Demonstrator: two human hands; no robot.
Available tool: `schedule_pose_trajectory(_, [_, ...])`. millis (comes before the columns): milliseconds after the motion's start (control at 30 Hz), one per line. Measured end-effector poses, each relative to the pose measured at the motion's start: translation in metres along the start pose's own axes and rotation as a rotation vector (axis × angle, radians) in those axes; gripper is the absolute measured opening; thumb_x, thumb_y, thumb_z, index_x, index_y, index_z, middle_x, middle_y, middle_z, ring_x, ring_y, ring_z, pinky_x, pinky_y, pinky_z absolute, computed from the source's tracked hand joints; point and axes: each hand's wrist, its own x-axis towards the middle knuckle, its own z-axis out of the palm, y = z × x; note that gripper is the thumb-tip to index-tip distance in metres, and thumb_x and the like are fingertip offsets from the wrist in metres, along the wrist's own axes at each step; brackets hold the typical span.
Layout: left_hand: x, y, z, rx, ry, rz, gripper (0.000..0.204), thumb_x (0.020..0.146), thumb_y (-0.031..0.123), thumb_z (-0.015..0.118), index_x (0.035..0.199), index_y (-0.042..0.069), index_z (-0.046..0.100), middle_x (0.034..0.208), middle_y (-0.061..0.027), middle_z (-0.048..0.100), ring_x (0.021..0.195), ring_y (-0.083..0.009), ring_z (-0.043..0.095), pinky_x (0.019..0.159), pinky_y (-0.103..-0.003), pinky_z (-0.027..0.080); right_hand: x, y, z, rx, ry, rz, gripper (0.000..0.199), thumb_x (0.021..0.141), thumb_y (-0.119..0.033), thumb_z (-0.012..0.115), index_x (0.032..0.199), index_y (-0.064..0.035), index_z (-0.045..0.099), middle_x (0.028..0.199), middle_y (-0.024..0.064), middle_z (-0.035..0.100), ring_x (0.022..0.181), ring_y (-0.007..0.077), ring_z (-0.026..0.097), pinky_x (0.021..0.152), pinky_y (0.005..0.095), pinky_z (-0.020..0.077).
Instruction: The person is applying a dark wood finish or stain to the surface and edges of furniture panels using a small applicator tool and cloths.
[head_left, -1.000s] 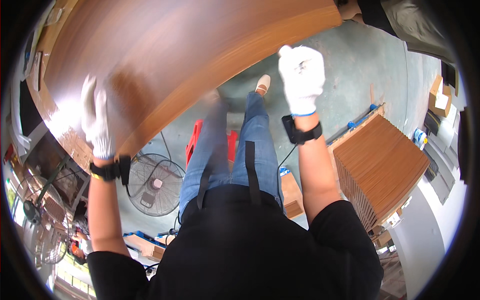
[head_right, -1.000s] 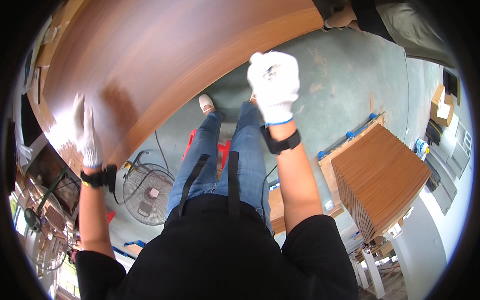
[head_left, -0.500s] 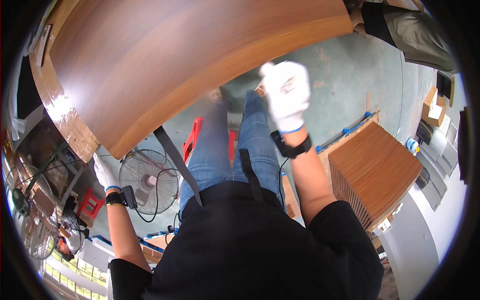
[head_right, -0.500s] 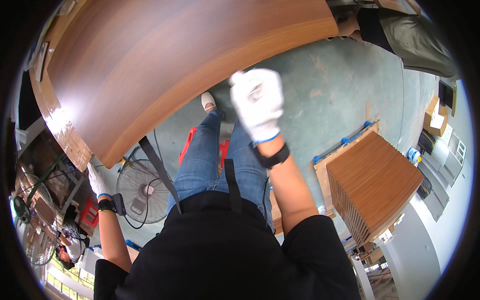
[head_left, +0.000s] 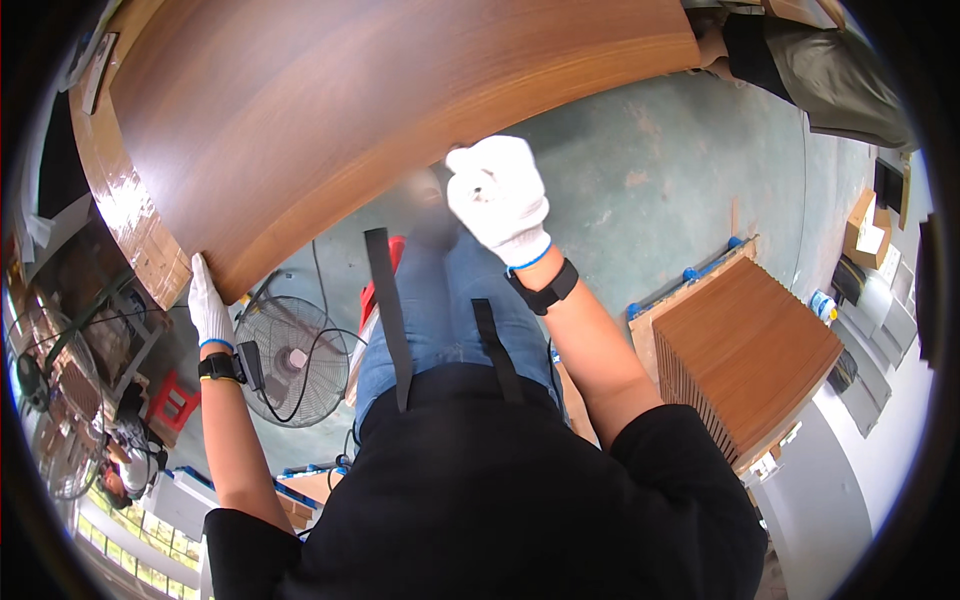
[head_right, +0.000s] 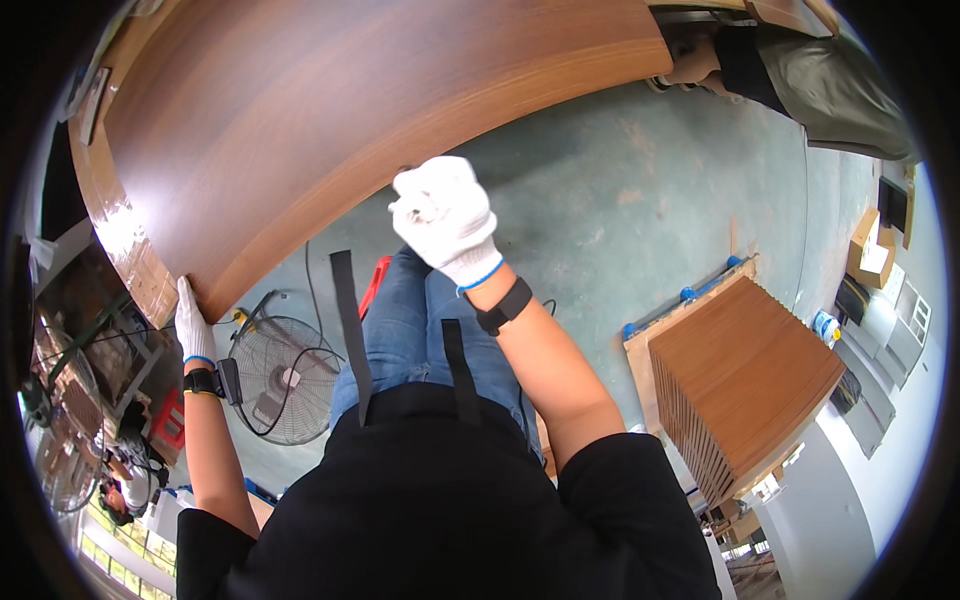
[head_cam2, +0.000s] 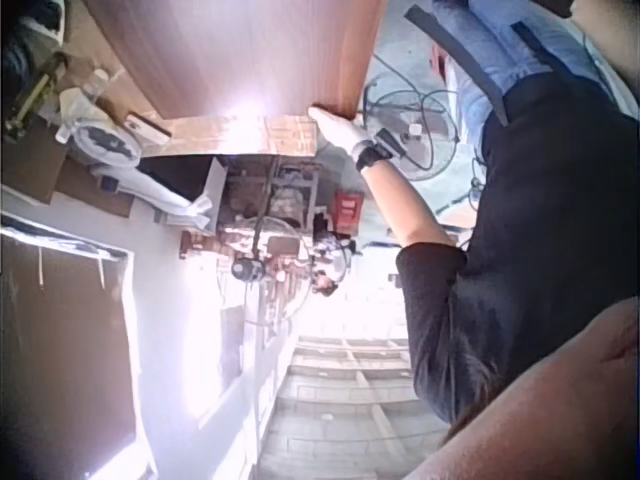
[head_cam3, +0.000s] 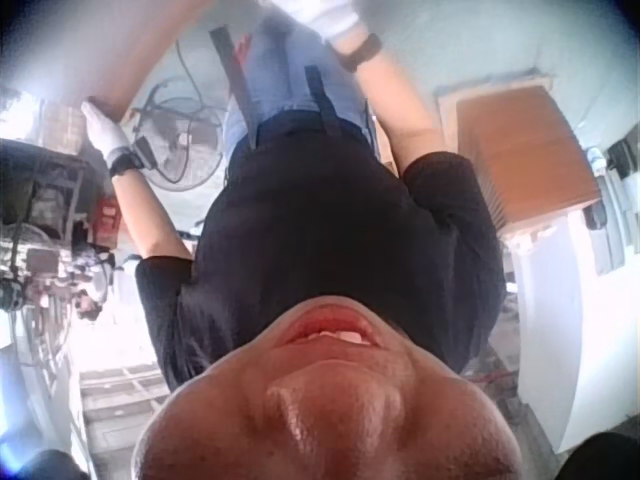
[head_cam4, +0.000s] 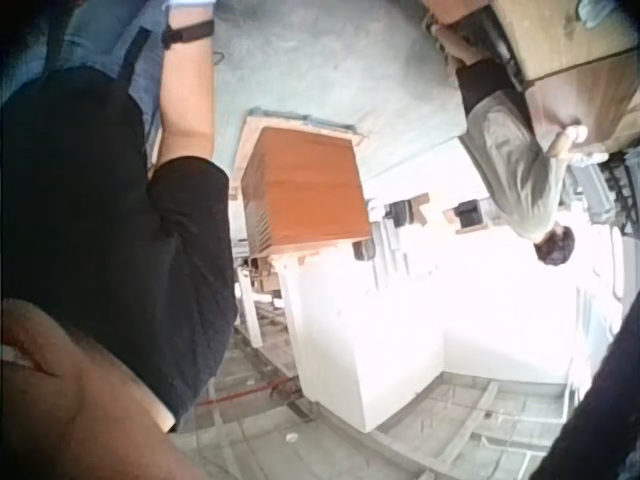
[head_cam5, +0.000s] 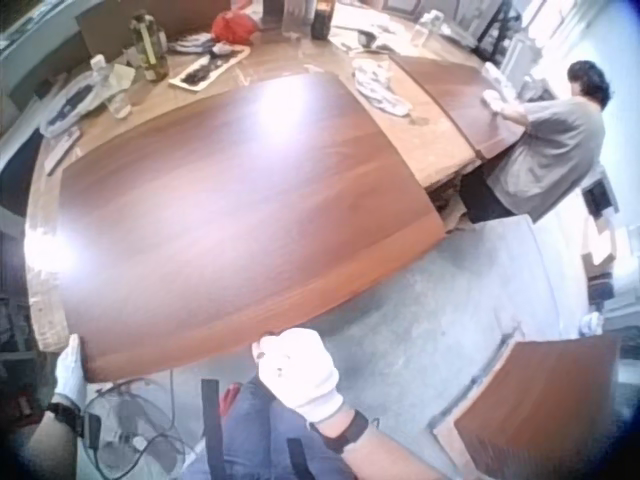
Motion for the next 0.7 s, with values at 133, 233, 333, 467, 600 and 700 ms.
schedule_pose_trajectory(133, [0.007,-0.004,0.000,-0.043,-0.009,-0.019,0.080,0.101,0.065,0.056,0.144,-0.003,0.057,0.132,-0.0113,0.066,0.116,-0.0204,0.064,0.101,-0.034,0.049,0.009,0.018,-0.020,-0.038,-0.048,-0.139,0.020,0.065,-0.008,0.079,0.083,-0.0144,0.073,0.089,0.0033,0.072,0.092,0.0279,0.068,0.084,0.0377,0.0564])
schedule_pose_trajectory(233, [0.010,-0.008,-0.004,0.061,-0.074,0.081,0.083,0.099,0.067,0.058,0.145,-0.002,0.055,0.139,-0.0125,0.061,0.122,-0.0235,0.061,0.103,-0.039,0.050,0.025,0.061,-0.062,-0.302,-0.103,-0.056,0.017,0.075,-0.002,0.076,0.090,-0.0094,0.072,0.088,0.0074,0.073,0.086,0.0256,0.069,0.079,0.0358,0.0553])
schedule_pose_trajectory(333, [0.009,-0.006,-0.003,-0.052,-0.059,-0.016,0.086,0.097,0.068,0.060,0.148,0.000,0.052,0.145,-0.0126,0.057,0.127,-0.0262,0.059,0.106,-0.044,0.050,0.036,0.097,-0.079,0.026,0.313,0.151,0.020,0.080,0.001,0.079,0.093,-0.0052,0.065,0.090,0.0091,0.068,0.082,0.0212,0.067,0.077,0.0332,0.0552])
schedule_pose_trajectory(467, [0.005,0.002,0.004,-0.158,-0.005,-0.131,0.087,0.095,0.070,0.061,0.151,0.004,0.050,0.149,-0.0115,0.053,0.130,-0.0284,0.056,0.107,-0.048,0.049,0.040,0.115,-0.082,0.000,0.388,0.177,0.024,0.080,0.000,0.081,0.096,-0.0043,0.064,0.092,0.0092,0.067,0.081,0.0219,0.068,0.078,0.0339,0.0556])
schedule_pose_trajectory(600, [0.007,0.002,0.005,-0.215,-0.051,-0.131,0.087,0.095,0.071,0.061,0.152,0.007,0.049,0.150,-0.0108,0.053,0.131,-0.0283,0.056,0.107,-0.049,0.049,0.026,0.082,-0.052,0.134,0.319,0.182,0.016,0.078,0.002,0.075,0.085,-0.0077,0.065,0.082,0.0089,0.068,0.081,0.0241,0.068,0.075,0.0355,0.0549])
schedule_pose_trajectory(700, [0.012,-0.002,0.005,-0.168,-0.017,-0.126,0.087,0.094,0.071,0.061,0.151,0.007,0.050,0.150,-0.0103,0.053,0.132,-0.0287,0.055,0.107,-0.051,0.048,0.007,0.034,-0.016,-0.162,0.050,-0.076,0.012,0.073,-0.005,0.074,0.074,-0.0135,0.065,0.080,0.0051,0.068,0.083,0.0267,0.068,0.075,0.0394,0.0554])
